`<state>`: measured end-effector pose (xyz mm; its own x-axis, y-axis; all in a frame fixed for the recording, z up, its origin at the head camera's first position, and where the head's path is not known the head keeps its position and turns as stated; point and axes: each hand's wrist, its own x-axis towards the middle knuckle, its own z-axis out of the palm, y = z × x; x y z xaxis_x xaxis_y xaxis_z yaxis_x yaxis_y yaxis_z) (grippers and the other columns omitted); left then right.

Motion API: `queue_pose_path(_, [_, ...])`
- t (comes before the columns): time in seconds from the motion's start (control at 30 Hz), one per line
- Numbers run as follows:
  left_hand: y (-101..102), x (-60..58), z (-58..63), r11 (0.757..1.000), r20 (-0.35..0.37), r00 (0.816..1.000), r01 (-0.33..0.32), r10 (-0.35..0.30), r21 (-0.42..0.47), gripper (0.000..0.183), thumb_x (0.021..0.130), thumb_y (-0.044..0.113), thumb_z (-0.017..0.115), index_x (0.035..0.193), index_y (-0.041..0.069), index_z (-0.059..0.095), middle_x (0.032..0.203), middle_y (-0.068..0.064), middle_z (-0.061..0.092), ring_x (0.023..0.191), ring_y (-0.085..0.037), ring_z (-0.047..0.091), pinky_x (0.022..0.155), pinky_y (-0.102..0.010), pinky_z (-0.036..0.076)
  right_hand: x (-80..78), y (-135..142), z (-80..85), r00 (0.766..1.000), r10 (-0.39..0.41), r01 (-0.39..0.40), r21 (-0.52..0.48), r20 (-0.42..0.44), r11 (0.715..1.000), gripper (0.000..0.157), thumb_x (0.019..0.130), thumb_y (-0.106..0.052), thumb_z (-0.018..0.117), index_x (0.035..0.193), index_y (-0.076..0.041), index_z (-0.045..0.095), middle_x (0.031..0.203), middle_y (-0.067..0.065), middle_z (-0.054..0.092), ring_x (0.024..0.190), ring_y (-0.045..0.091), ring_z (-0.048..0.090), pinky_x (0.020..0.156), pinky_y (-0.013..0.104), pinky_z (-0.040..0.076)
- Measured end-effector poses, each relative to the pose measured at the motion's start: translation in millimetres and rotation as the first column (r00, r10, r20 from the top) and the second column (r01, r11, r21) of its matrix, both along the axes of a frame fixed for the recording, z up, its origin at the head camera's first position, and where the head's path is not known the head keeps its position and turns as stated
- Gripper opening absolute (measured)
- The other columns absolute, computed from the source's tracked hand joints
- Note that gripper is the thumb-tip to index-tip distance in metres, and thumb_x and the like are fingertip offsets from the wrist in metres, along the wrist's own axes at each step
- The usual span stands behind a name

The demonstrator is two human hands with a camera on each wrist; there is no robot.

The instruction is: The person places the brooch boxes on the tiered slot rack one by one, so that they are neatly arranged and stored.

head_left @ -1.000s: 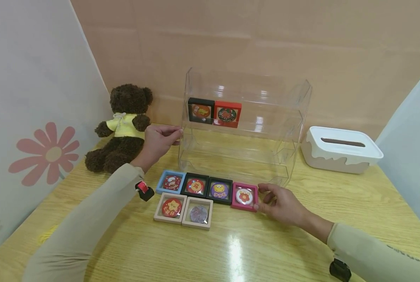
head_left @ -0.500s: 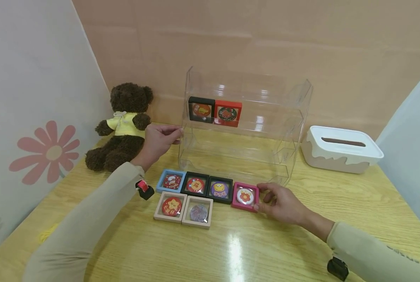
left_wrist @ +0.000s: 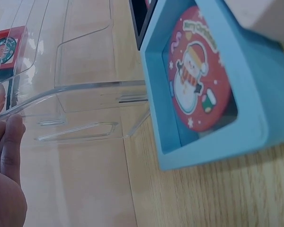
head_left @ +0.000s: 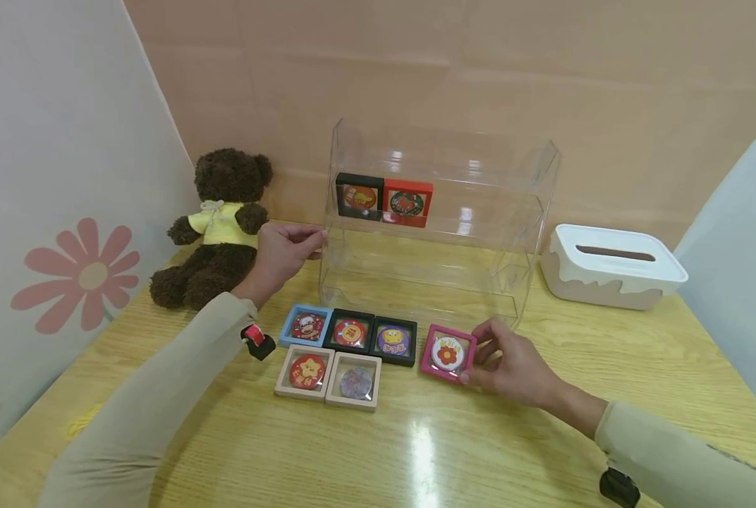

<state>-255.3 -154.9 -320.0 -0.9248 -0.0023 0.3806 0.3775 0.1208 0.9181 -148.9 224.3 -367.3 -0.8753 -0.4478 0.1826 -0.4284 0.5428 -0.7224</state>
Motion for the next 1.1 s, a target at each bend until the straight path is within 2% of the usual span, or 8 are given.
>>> queue_pose_path(0.17, [-0.1, 1.0, 1.1, 1.000, 0.014, 1.000, 0.007, -0.007, 0.018, 0.025, 0.089, 0.011, 0.068, 0.101, -0.011, 0.070, 0.094, -0.021, 0.069, 0.076, -0.016, 0.069, 0.065, -0.032, 0.060, 1.6, 2.1, 8.0, 0.994, -0.033, 0.032, -0.011, -0.102, 0.999, 0.043, 0.068, -0.003, 0.086, 0.096, -0.007, 0.053, 0.083, 0.003, 0.063, 0.070, 0.014, 0.064, 0.058, 0.025, 0.058])
queue_pose_path(0.4, [-0.6, 1.8, 1.1, 0.999, 0.023, 1.000, 0.009, -0.010, 0.043, 0.025, 0.088, 0.011, 0.069, 0.100, -0.011, 0.070, 0.093, -0.019, 0.069, 0.076, -0.016, 0.069, 0.065, -0.032, 0.060, -0.7, 5.2, 15.2, 0.969, -0.028, 0.030, 0.004, -0.244, 1.000, 0.030, 0.070, 0.001, 0.083, 0.084, -0.009, 0.058, 0.080, -0.003, 0.065, 0.066, 0.009, 0.065, 0.049, 0.024, 0.053])
queue_pose_path(0.53, [-0.4, 2.3, 1.4, 1.000, 0.013, 1.000, 0.009, -0.009, 0.026, 0.025, 0.088, 0.011, 0.069, 0.100, -0.011, 0.070, 0.094, -0.021, 0.068, 0.076, -0.015, 0.069, 0.064, -0.033, 0.060, -1.9, 7.2, 17.6, 0.966, -0.037, 0.037, -0.003, -0.255, 0.999, 0.022, 0.076, 0.002, 0.078, 0.079, -0.012, 0.061, 0.079, -0.005, 0.066, 0.066, 0.009, 0.066, 0.049, 0.024, 0.054])
queue_pose_path(0.7, [-0.1, 1.9, 1.0, 1.000, 0.003, 1.000, 0.010, -0.010, 0.016, 0.025, 0.088, 0.012, 0.069, 0.099, -0.011, 0.070, 0.094, -0.023, 0.068, 0.076, -0.015, 0.069, 0.064, -0.032, 0.060, -1.3, 9.1, 24.3, 0.964, -0.059, 0.056, -0.019, -0.258, 0.998, 0.021, 0.078, 0.003, 0.075, 0.076, -0.013, 0.062, 0.079, -0.003, 0.067, 0.067, 0.011, 0.067, 0.049, 0.023, 0.055])
queue_pose_path(0.97, [-0.2, 2.2, 0.4, 1.000, -0.008, 1.000, 0.014, -0.014, 0.020, 0.025, 0.089, 0.012, 0.068, 0.098, -0.011, 0.070, 0.094, -0.024, 0.067, 0.074, -0.014, 0.069, 0.063, -0.032, 0.060, -2.7, 11.4, 45.5, 0.931, -0.117, 0.120, -0.014, -0.347, 0.993, 0.019, 0.078, 0.007, 0.074, 0.077, -0.007, 0.061, 0.078, 0.003, 0.068, 0.066, 0.017, 0.068, 0.056, 0.018, 0.056])
queue_pose_path(1.1, [-0.3, 3.6, 0.7, 1.000, 0.001, 1.000, 0.017, -0.017, 0.021, 0.025, 0.089, 0.012, 0.068, 0.100, -0.011, 0.070, 0.095, -0.023, 0.068, 0.076, -0.015, 0.069, 0.065, -0.033, 0.060, -8.2, 13.4, 57.1, 0.925, -0.114, 0.118, -0.012, -0.364, 0.993, 0.017, 0.079, 0.007, 0.073, 0.077, -0.005, 0.061, 0.078, 0.006, 0.067, 0.067, 0.019, 0.068, 0.058, 0.016, 0.056])
